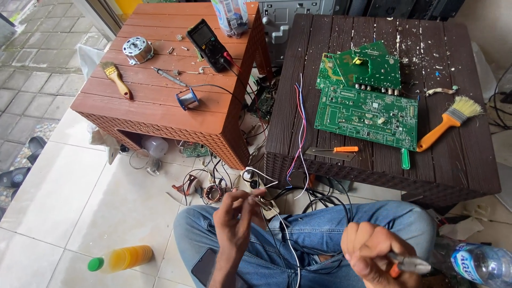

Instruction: The person sits on the floor and uses pliers to strip the insulation from the ends of several colored wires. They then twist the exposed wire strands together with their fingers. A circuit board and other tools are visible on a nearby table.

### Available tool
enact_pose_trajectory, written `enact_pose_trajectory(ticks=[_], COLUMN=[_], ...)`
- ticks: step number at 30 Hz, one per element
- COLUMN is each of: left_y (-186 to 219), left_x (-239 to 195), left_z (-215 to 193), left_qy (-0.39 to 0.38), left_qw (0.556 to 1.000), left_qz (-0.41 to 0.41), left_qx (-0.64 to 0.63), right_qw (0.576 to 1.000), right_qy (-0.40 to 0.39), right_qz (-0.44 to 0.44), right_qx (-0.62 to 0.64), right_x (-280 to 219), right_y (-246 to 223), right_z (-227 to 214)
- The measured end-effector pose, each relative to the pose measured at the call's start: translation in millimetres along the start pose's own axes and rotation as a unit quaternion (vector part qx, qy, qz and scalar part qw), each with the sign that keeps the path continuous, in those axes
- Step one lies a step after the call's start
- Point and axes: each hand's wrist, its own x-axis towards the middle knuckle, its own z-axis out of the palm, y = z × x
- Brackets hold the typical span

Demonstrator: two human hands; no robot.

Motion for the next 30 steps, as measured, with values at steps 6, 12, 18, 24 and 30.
enact_pose_trajectory(ticks=[6,12,18,24,30], left_y=[6.0,-18.2,-17.5,-27.1,-2.8], left_x=[18.6,31.8,32.8,21.0,20.1], left_z=[-6.8,-17.9,-28.9,-32.6,-32.5], left_qy=[0.126,0.185,0.182,0.19,0.142], left_qw=[0.911,0.83,0.819,0.838,0.857], left_qz=[-0.065,-0.155,-0.171,-0.156,-0.141], left_qx=[-0.388,-0.503,-0.517,-0.487,-0.475], right_qw=[0.973,0.916,0.965,0.963,0.946], right_qy=[-0.012,0.024,0.088,0.206,0.25], right_qz=[-0.005,-0.015,0.035,0.074,0.132], right_qx=[-0.229,-0.4,-0.246,-0.154,-0.16], right_x=[-25.9,-27.0,-25.7,-33.4,-51.1], right_y=[14.5,18.3,25.8,44.6,71.7], right_z=[-7.5,9.1,7.0,-6.1,-41.6])
